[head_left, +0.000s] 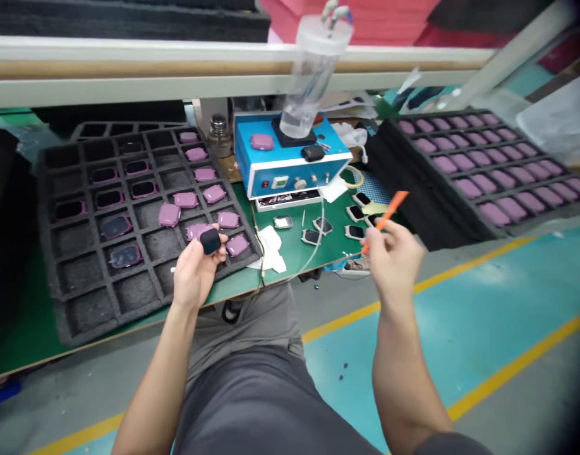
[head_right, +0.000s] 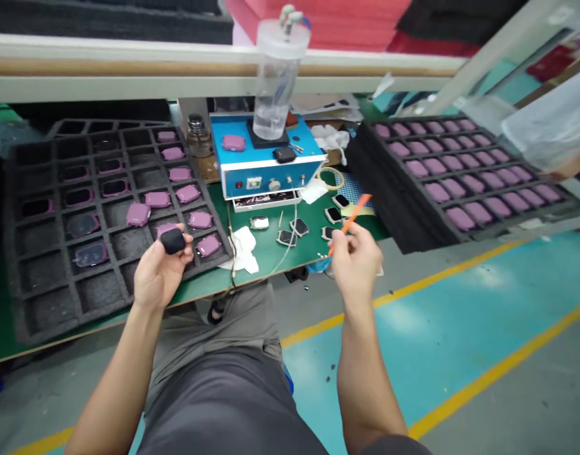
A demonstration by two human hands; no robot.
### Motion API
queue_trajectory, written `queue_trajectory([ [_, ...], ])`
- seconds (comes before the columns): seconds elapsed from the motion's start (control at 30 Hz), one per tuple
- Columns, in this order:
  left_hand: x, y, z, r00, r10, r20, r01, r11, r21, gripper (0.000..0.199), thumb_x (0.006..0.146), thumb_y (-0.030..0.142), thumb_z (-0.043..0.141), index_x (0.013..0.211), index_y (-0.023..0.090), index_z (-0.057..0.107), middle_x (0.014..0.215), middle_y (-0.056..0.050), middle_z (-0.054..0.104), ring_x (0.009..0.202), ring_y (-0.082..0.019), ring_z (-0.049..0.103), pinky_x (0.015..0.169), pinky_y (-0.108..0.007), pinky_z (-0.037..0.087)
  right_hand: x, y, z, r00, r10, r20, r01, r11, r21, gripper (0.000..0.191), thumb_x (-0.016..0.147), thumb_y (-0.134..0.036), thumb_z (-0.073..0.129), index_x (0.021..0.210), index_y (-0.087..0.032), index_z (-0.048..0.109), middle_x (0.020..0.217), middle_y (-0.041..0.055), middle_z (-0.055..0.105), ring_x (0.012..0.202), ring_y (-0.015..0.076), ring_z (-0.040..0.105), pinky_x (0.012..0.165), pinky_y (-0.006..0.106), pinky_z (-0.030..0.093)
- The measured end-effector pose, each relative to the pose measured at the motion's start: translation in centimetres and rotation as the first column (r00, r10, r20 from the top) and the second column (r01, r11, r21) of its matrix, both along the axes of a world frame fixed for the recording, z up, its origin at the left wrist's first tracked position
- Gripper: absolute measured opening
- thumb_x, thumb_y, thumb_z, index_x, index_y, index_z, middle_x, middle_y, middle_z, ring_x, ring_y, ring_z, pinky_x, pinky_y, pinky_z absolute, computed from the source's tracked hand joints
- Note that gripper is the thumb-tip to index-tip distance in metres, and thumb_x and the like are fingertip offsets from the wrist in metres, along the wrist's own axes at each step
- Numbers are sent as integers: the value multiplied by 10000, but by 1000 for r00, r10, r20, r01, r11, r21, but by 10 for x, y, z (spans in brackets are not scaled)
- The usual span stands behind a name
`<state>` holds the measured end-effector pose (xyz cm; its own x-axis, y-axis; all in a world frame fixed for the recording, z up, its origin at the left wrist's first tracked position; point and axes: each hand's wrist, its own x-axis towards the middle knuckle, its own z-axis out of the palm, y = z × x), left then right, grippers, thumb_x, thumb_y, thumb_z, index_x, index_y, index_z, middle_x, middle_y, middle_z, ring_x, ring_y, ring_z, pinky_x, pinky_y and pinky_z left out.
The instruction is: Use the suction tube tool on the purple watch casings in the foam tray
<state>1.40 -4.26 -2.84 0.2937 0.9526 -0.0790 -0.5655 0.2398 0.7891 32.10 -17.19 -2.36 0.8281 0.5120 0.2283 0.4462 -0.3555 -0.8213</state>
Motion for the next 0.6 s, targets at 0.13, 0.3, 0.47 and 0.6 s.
queue_trajectory([
  [0.13,1,-8,10,968,94,-233,-67,991,118,502,700,393,947,1105,155,769,1042,-93,799,803,-153,722,748,-244,580,25,28,1,976,172,134,-76,845,-529,325,976,-264,566,1206,-150,766,1057,201,809,1033,364,774,941,493,586],
  [0.3,0,-6,14,737,214,-641,-8,951,309,560,729,535,897,1134,171,766,1098,-118,812,936,-267,785,835,-357,642,5,68,32,965,191,179,-121,933,-340,323,932,-290,599,1134,-150,808,1159,219,791,1056,372,769,938,506,604],
  [0.47,41,7,18,495,618,-611,228,586,777,280,930,368,732,1185,268,792,1148,-104,801,1060,-283,773,966,-397,621,-36,98,65,630,762,-153,-747,648,150,388,755,-517,747,1139,-492,799,961,-31,845,779,290,799,687,425,651],
  [0.6,88,28,59,471,684,-557,285,480,830,274,986,291,656,1239,269,759,1100,-103,801,1007,-253,787,914,-348,636,-46,126,118,507,814,-283,-806,564,178,420,561,-385,787,916,-608,787,792,-143,816,729,308,800,662,423,626],
])
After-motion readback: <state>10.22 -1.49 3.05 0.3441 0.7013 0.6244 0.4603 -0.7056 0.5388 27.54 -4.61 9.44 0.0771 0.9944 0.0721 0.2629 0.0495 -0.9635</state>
